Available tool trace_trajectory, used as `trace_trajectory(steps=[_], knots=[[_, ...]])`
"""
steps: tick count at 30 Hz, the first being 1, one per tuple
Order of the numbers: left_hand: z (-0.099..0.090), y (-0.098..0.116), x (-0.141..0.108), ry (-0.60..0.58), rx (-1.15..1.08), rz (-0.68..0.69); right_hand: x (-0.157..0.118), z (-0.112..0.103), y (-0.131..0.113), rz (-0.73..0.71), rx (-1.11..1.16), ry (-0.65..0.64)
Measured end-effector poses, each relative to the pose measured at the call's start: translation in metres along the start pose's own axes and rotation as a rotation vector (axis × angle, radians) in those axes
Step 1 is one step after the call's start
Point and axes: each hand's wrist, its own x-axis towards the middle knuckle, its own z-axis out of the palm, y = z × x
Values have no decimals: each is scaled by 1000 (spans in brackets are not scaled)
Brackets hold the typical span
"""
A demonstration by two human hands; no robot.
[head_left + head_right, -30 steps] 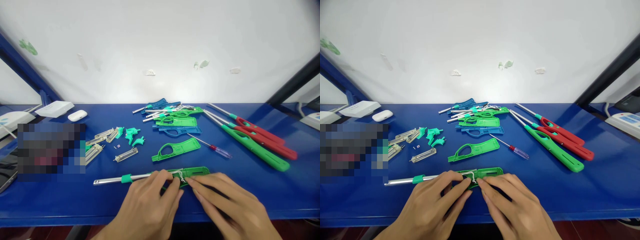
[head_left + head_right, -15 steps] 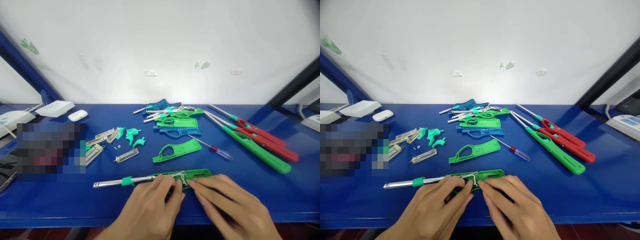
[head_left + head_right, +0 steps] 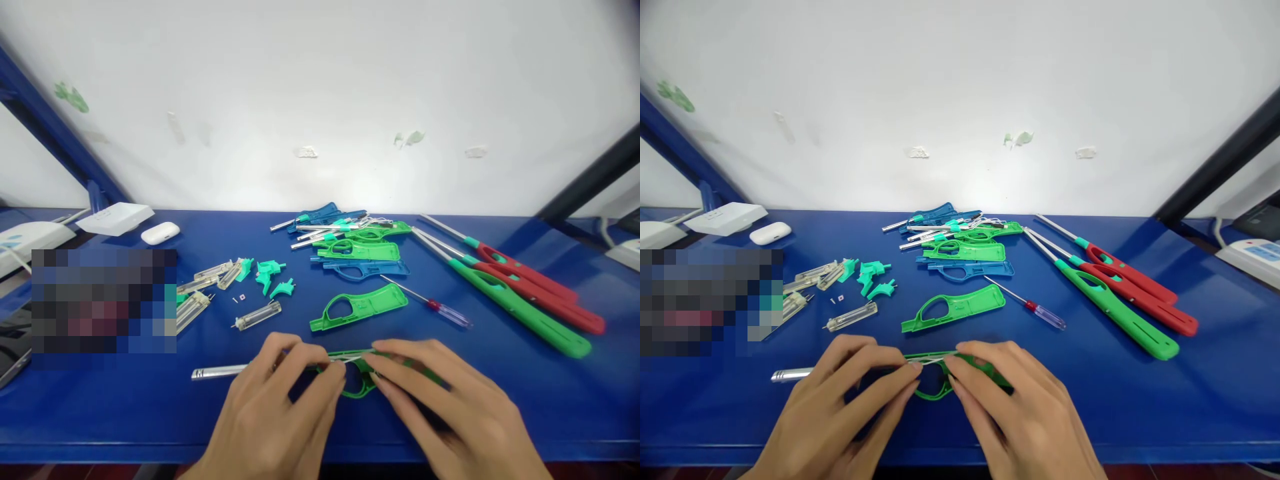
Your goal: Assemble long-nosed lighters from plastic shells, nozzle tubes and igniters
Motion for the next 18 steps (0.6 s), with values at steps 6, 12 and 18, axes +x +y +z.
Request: trace_trajectory(steps=[6, 12, 18], knots=[[0, -11, 0, -95, -15, -21, 0, -2, 2, -68, -32, 32], [-3, -12, -6, -202, 88, 36, 3, -2, -1, -8, 8, 29], [-5, -8, -3, -161, 89, 36, 1, -1, -3, 24, -23, 43]])
